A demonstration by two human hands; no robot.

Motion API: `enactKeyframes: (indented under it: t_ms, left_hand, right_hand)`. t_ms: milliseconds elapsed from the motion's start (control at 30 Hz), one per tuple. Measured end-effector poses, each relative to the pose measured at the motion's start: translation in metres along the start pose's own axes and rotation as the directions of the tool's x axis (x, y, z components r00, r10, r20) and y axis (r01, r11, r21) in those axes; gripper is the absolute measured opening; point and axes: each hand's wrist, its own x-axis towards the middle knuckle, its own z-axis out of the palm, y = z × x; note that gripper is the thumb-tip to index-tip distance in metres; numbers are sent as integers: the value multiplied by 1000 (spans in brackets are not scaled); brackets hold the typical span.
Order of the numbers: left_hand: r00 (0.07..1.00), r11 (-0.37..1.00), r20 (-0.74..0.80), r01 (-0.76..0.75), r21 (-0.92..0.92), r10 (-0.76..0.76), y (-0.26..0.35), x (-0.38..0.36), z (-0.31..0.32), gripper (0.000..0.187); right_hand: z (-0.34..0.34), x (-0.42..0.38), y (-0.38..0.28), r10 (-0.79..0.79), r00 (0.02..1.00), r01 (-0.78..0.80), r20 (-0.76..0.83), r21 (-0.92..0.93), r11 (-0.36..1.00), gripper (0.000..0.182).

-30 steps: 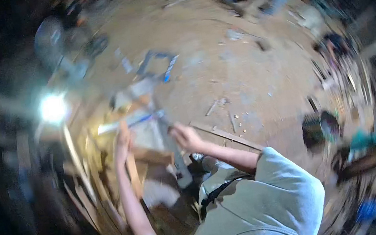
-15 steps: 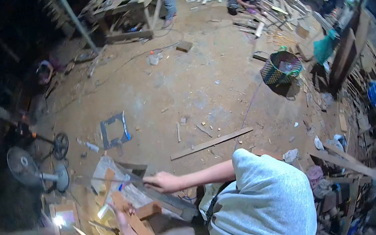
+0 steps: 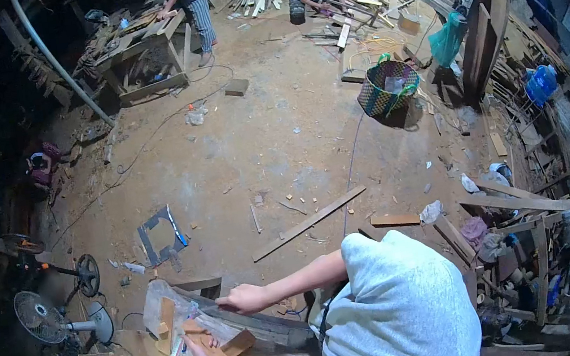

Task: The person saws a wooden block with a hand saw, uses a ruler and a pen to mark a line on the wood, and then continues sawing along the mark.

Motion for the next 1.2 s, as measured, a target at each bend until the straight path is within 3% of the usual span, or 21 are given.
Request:
enactKeyframes:
  t_ms: [167,200,233,267,300,367,400,433,467,500,533,567,600,633,667,767,900,967,1033,1100,1200]
  left_hand:
    - [990,998,-139,32,46,-26,-29,1,-2,65]
    - [942,886,-249,-93,454,227,-24,-11,2,61]
    - [841,602,-240,-123,789,485,-20,-19,4,57]
    - [849,549,-335,65,833,408,-18,-22,4,42]
    - [851,554,-346,79,829,396,-22,-17,2,42]
    - [770,400,-67,-253,881,635,-55,-10,-18,31]
    - [705,477,20,-500,723,709,-68,-6,-18,29]
    - [721,479,-31,-427,767,692,-56,-20,-5,27]
    - [646,511,-113,-472,718,755,-79,-3,-11,23]
    - [560,261,-49,-304,916,827,-64,-16,-5,19]
    - [527,316,-136,-268,910,839,-54,-19,5,17]
    - [421,315,-139,-385,868,896,-43,-21,8,16]
    - [404,348,-243,-211,913,882,-48,-18,8,15]
    - [406,481,-344,-310,820,847,-51,-15,10,16]
    - [459,521,-311,-456,721,832,-47,-20,8,18]
    - [411,437,-279,-362,823,868,-37,-30,12,11]
    - [370,452,-300,-449,771,879,-39,-30,10,15]
    - [460,546,-338,-461,699,821,-40,-30,11,28]
    - [503,580,-363,-387,717,784,-39,-32,9,27]
    - [543,613,-396,-305,729,741,-45,-31,6,27]
    - [571,466,-278,-213,858,773,-55,-29,-2,19]
  right_hand:
    - [-6,21,-1,43,998,-42,36,-9,999,45]
    - [-9,19,-4,38,999,-37,18,-7,999,30]
    - [-10,19,-6,31,1000,-31,3,-5,1000,22]
    - [-9,20,-8,30,999,-30,13,-5,1000,22]
    - [-5,21,-9,141,989,-142,34,33,989,24]
    - [12,17,-6,240,962,-245,134,22,969,23]
    - [-7,10,-23,264,938,-281,226,47,958,25]
    - [-10,10,-28,175,965,-172,197,-33,985,29]
    - [-17,13,-31,289,864,-233,413,-182,955,31]
    - [9,9,-1,170,928,-121,333,-163,979,33]
    - [24,5,13,94,968,-54,234,-175,983,34]
    - [19,6,9,105,961,-54,255,-199,978,34]
    - [18,10,2,230,930,-195,287,-148,970,30]
    - [25,6,10,130,975,-104,179,-146,984,29]
    - [34,1,26,22,993,-16,119,-51,999,25]
    - [13,17,-14,285,928,-281,240,-51,958,29]
    - [17,27,-13,272,928,-274,257,-28,961,31]
    - [30,30,7,266,931,-268,249,-28,963,31]
    - [42,40,12,152,937,-126,315,-100,987,31]
    - [49,49,12,165,909,-114,382,-152,982,31]
    - [58,61,9,156,894,-62,420,-230,971,27]
